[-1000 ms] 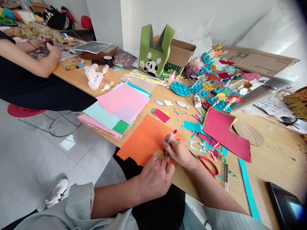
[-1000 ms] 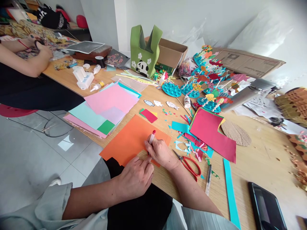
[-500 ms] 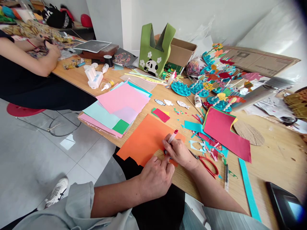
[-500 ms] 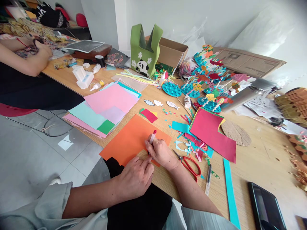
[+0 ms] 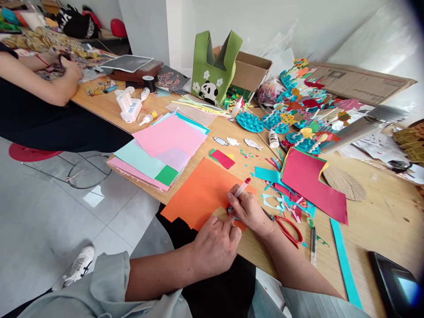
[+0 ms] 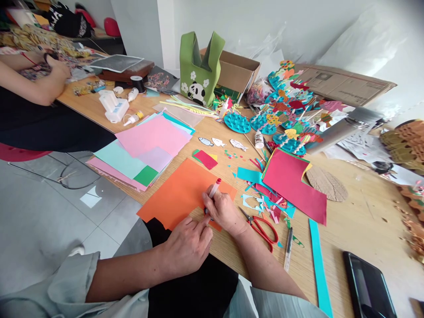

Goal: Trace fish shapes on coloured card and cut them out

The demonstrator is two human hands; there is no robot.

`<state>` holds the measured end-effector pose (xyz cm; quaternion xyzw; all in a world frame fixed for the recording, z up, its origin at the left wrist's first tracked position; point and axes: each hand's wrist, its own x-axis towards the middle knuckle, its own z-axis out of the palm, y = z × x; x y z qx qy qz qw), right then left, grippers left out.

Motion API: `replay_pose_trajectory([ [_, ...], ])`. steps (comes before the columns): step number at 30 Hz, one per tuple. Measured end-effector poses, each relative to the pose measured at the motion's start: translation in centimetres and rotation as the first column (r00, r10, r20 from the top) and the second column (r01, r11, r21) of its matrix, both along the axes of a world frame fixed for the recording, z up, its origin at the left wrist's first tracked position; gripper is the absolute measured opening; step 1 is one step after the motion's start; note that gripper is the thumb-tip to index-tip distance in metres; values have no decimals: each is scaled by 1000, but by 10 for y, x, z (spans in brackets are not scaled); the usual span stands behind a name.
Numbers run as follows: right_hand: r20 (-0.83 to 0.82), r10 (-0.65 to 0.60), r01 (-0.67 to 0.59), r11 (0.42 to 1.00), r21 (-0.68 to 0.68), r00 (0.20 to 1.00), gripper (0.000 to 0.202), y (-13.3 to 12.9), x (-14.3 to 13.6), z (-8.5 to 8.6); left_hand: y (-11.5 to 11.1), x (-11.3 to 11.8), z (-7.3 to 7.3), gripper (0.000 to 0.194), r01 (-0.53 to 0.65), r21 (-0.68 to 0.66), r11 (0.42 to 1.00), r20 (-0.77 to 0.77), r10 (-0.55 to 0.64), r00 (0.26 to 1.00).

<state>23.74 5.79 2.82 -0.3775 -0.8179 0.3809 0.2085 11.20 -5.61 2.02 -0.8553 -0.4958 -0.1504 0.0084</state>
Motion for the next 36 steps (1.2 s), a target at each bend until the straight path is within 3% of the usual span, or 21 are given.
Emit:
replay_pose_trajectory([
  [15, 10, -2, 2, 1000, 18, 1000, 23, 0, -2, -1, 0, 1, -6, 6, -8, 66, 998, -12, 9, 1000],
  [36, 13, -24, 24, 1000, 19, 1000, 23, -1, 0, -2, -1, 2, -2, 9, -9, 19, 1000, -8, 9, 1000],
])
